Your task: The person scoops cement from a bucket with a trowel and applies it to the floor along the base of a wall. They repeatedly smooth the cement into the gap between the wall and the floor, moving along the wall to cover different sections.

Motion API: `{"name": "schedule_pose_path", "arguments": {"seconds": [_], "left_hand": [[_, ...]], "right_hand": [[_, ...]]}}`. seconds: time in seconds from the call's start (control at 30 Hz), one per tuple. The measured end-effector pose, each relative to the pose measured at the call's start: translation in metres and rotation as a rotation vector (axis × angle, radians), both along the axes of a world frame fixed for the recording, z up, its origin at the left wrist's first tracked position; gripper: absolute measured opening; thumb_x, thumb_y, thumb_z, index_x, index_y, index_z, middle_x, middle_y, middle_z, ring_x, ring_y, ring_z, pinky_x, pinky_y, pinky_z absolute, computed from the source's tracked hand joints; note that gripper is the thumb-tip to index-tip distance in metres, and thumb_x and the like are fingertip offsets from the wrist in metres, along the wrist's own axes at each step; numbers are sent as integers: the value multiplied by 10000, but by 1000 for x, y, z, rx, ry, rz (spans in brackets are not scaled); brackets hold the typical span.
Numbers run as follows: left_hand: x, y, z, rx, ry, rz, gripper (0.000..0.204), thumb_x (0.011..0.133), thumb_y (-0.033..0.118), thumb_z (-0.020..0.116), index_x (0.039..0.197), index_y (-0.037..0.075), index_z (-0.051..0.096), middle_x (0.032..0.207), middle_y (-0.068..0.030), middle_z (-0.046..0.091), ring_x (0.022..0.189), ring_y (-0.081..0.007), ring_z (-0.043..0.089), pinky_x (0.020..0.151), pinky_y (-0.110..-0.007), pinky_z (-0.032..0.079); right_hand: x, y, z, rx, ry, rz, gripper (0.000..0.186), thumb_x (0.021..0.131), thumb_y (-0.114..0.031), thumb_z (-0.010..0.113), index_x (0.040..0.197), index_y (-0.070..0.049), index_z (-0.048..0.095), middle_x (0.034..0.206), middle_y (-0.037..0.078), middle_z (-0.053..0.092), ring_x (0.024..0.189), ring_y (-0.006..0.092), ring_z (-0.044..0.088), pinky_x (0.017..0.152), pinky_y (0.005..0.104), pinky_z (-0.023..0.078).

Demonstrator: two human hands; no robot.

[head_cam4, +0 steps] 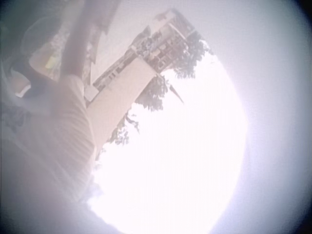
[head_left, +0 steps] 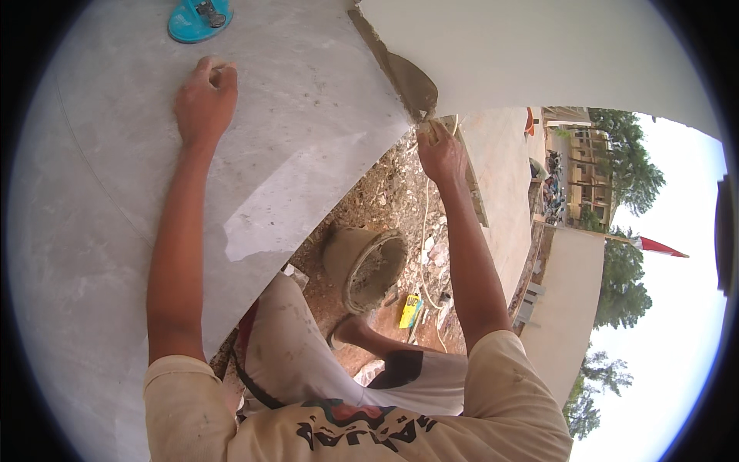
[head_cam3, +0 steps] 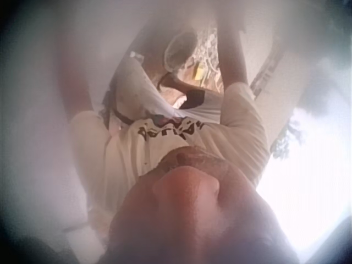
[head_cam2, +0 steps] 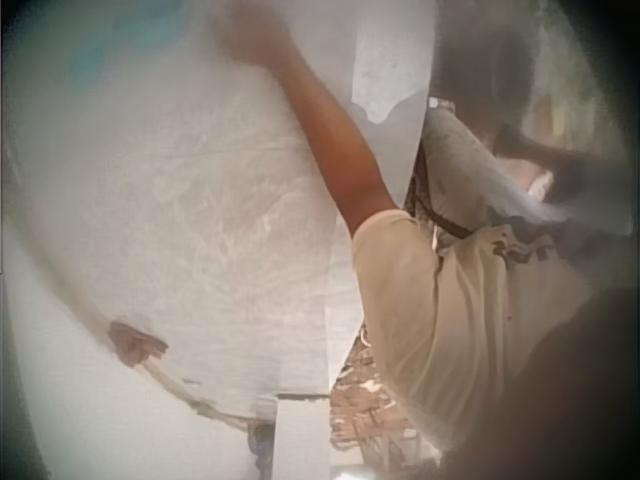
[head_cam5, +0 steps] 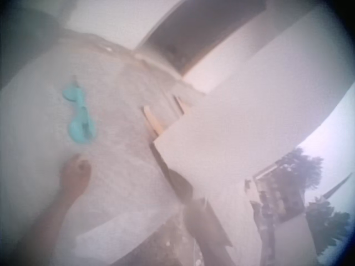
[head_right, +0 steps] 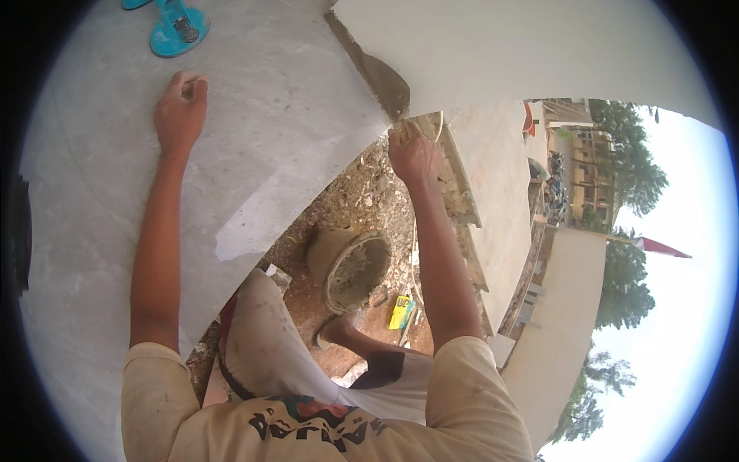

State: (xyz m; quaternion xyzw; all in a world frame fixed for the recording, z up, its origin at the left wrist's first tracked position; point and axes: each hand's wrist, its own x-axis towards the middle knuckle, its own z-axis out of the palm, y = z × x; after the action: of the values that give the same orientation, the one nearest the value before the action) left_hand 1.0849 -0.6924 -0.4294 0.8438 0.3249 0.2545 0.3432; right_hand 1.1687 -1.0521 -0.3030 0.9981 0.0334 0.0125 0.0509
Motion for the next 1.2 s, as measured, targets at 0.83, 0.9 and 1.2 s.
{"name": "schedule_pose_path", "arguments": {"seconds": [0.83, 0.9, 1.2], "left_hand": [[1, -4, 6, 26, 32, 16, 250, 952, 322, 595, 1098, 148, 699, 996, -52, 744, 905, -219, 709, 832, -382, 549], [1, -2, 3, -9, 26, 1, 256, 954, 329, 595, 1106, 151, 698, 1000, -49, 744, 915, -213, 710, 834, -378, 553], [1, 0, -5, 57, 52, 20, 282, 962, 342, 584, 1148, 159, 693, 1008, -58, 743, 941, -205, 708, 832, -372, 559]], "right_hand": [[-11, -47, -15, -8, 34, -6, 509, 916, -438, 589, 1331, -147, 630, 1104, 241, 704, 1063, 395, 671, 943, 495, 512], [-6, -48, -17, -39, 23, -26, 502, 917, -436, 589, 1336, -161, 627, 1095, 236, 709, 1056, 396, 674, 943, 494, 513], [-15, -93, 2, -51, -54, -7, 521, 917, -457, 592, 1356, -177, 609, 1083, 237, 709, 1049, 400, 671, 928, 496, 518]]}}
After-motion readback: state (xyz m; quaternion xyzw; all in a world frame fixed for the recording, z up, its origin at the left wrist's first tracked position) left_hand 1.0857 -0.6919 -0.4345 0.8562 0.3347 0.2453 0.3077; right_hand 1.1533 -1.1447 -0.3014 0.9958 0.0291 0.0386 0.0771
